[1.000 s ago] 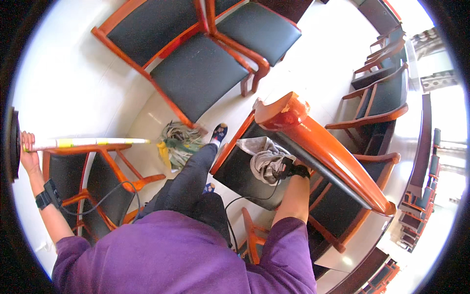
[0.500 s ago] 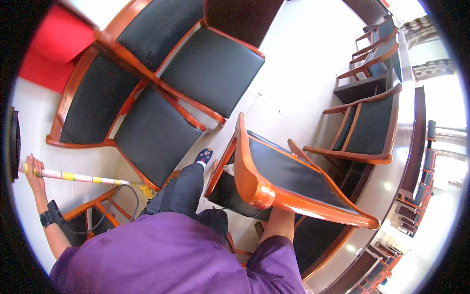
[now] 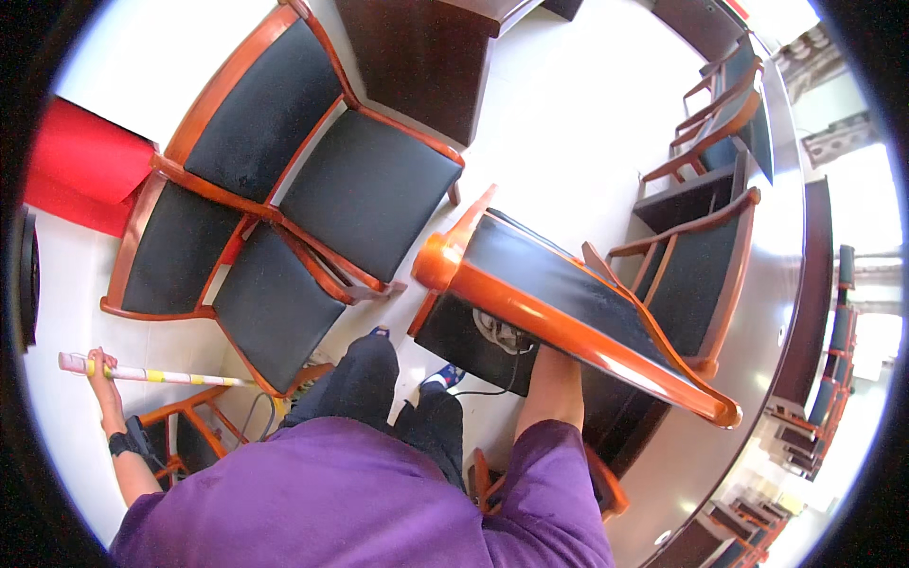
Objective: Cleaning a room by wiping chairs and mopping the floor.
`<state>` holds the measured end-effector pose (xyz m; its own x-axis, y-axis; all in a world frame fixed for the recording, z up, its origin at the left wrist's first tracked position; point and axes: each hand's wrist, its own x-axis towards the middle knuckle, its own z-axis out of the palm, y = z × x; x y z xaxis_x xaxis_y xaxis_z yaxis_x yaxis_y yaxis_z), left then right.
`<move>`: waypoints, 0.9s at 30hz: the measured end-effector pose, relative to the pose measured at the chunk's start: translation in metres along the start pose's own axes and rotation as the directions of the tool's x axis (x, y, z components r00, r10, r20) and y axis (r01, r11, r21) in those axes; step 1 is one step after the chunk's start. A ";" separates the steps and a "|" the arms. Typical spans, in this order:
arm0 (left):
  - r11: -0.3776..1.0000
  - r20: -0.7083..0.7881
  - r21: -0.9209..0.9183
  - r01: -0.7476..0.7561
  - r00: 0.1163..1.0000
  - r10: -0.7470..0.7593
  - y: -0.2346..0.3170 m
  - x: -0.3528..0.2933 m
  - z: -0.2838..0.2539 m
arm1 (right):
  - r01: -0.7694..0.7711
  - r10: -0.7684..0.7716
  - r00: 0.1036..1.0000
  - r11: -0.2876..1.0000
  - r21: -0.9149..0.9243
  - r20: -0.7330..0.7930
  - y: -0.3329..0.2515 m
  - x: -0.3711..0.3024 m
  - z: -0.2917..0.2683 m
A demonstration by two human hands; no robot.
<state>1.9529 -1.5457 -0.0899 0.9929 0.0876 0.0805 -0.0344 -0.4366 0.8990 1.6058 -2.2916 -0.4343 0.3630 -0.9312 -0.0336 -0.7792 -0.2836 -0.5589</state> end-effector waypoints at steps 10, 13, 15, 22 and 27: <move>0.995 -0.141 0.071 0.065 0.989 -0.054 -0.009 0.008 0.079 | -0.073 0.082 0.994 0.990 -0.124 0.069 0.038 0.125 0.006; 0.986 -0.188 0.132 0.098 0.980 -0.072 -0.009 0.042 0.126 | -0.085 0.102 0.992 0.974 -0.210 0.074 0.048 0.187 0.008; 0.952 -0.260 0.282 0.119 0.965 -0.044 -0.001 0.061 0.167 | -0.069 0.093 0.992 0.961 -0.267 0.080 0.046 0.240 0.009; 0.876 -0.467 0.271 0.399 0.850 -0.243 -0.001 0.057 0.134 | 0.056 0.020 0.986 0.897 -0.439 0.168 0.051 0.405 0.034; 0.873 -0.641 0.118 0.473 0.708 -0.297 0.014 0.040 0.117 | 0.180 -0.023 0.963 0.799 -0.574 0.269 0.039 0.499 0.069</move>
<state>2.0054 -1.6530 -0.1248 0.6402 0.7654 0.0659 0.4532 -0.4456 0.7720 1.7915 -2.7516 -0.5304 0.5052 -0.8283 -0.2423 -0.8506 -0.5254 0.0226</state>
